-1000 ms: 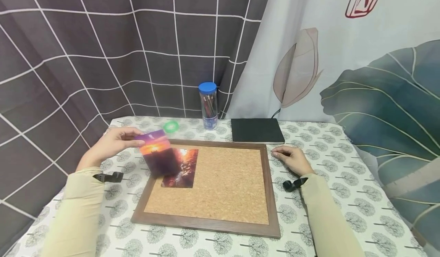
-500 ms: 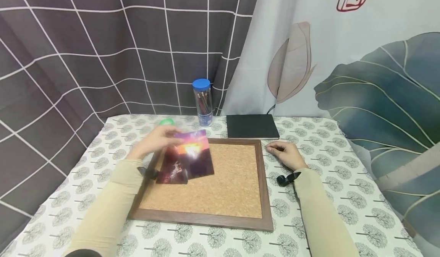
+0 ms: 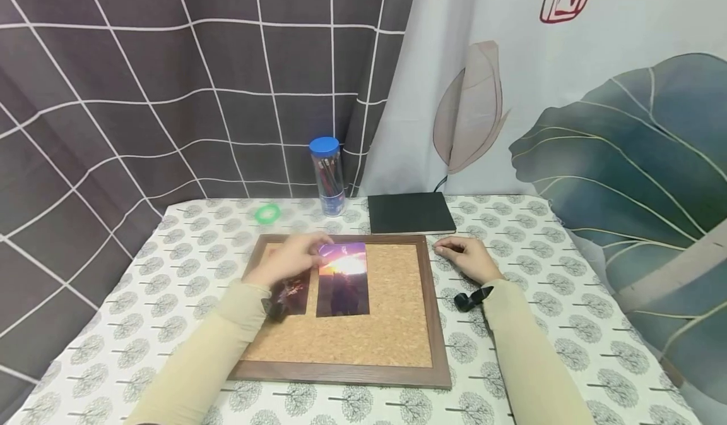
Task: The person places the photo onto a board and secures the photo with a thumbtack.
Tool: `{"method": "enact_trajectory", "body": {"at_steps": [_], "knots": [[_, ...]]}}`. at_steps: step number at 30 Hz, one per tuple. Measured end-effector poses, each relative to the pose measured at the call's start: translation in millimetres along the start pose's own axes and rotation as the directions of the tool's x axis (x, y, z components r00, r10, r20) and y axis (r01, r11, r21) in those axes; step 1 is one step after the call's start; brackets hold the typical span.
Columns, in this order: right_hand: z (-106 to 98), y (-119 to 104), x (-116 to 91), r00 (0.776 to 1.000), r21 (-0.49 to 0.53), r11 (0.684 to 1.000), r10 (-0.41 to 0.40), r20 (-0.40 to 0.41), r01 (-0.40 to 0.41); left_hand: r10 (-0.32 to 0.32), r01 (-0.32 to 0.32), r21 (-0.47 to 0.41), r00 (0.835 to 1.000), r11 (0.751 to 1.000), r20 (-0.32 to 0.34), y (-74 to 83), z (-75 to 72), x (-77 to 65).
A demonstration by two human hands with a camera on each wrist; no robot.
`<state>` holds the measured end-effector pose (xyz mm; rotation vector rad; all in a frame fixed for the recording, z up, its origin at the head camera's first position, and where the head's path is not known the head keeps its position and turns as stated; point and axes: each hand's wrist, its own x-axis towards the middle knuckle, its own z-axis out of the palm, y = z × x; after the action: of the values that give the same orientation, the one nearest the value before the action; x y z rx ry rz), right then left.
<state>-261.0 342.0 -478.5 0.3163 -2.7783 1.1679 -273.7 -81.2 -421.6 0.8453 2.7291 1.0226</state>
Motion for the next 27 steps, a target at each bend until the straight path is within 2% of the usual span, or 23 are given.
{"method": "enact_trajectory", "body": {"at_steps": [2, 7, 16, 22, 27], "knots": [[-2, 1, 0, 1.000, -0.008, 1.000, -0.003, -0.006, 0.003, 0.021, -0.020, 0.020, 1.000, 1.000, -0.006, -2.7, 1.4, 0.4], [-8, 2, 1, 0.999, -0.018, 1.000, -0.019, -0.032, 0.018, 0.032, -0.033, 0.024, 0.999, 0.999, 0.041, -11.2, 3.5, 4.6], [-5, 4, 0, 1.000, -0.003, 1.000, 0.003, -0.007, -0.003, 0.024, -0.026, 0.032, 0.997, 0.999, 0.067, -19.5, 6.4, 4.7], [-1, 2, 0, 1.000, 0.001, 1.000, 0.010, -0.007, -0.010, 0.047, -0.048, 0.022, 0.997, 0.999, 0.057, -25.4, 7.0, 1.3], [0, 0, 2, 1.000, 0.025, 1.000, 0.015, 0.003, -0.015, 0.088, -0.088, -0.008, 0.996, 0.996, 0.019, -26.7, 3.7, -0.7]]}}
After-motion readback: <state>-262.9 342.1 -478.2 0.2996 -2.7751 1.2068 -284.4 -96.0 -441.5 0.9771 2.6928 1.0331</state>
